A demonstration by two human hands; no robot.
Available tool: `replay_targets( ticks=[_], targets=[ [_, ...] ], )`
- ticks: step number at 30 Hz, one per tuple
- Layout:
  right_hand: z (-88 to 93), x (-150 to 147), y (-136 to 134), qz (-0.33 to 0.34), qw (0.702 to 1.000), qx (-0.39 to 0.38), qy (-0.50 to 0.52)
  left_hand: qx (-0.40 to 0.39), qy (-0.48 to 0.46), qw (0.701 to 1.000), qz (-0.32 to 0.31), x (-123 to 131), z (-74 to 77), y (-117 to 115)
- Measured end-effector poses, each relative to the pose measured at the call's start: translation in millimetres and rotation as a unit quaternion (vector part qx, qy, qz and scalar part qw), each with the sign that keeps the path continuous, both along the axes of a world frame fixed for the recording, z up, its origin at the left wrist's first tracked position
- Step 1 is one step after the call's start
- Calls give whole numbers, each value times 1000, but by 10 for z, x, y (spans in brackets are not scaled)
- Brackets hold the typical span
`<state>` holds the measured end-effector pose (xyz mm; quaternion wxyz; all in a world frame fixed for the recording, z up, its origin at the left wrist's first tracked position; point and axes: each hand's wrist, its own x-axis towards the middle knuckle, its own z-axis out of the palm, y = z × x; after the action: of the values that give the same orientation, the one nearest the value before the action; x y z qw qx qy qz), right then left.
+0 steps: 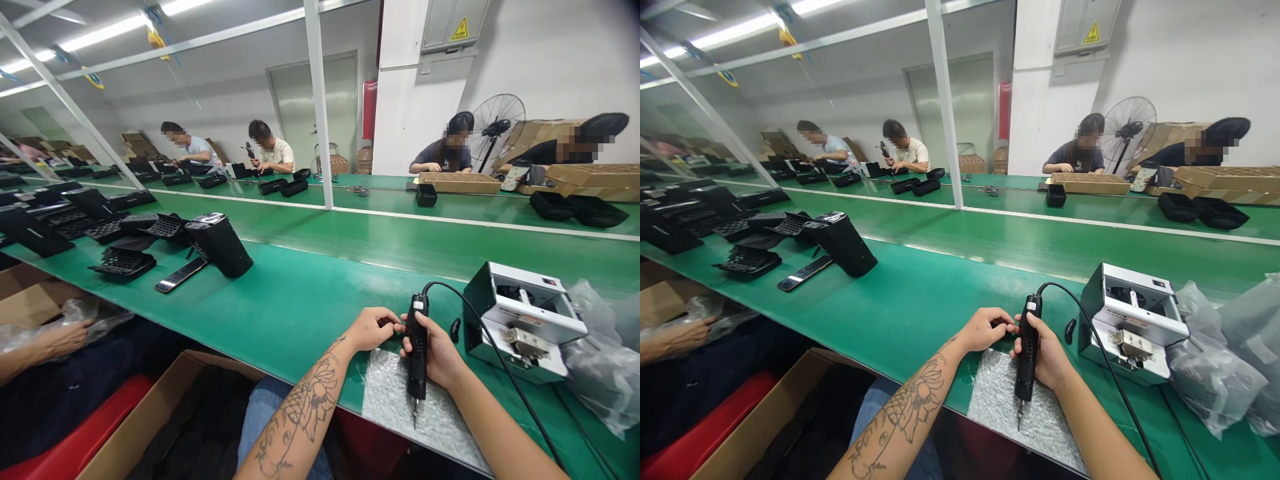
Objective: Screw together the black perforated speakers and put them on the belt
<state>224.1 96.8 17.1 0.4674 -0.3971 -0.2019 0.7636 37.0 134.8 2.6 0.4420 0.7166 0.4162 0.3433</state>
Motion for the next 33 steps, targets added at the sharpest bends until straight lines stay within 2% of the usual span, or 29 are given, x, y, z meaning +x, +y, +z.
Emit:
replay_targets(
  ticks=[33],
  targets=[
    [11,-2,-2,-3,1000,3,-3,-7,-8,1000,4,7,20,-9]
  ],
)
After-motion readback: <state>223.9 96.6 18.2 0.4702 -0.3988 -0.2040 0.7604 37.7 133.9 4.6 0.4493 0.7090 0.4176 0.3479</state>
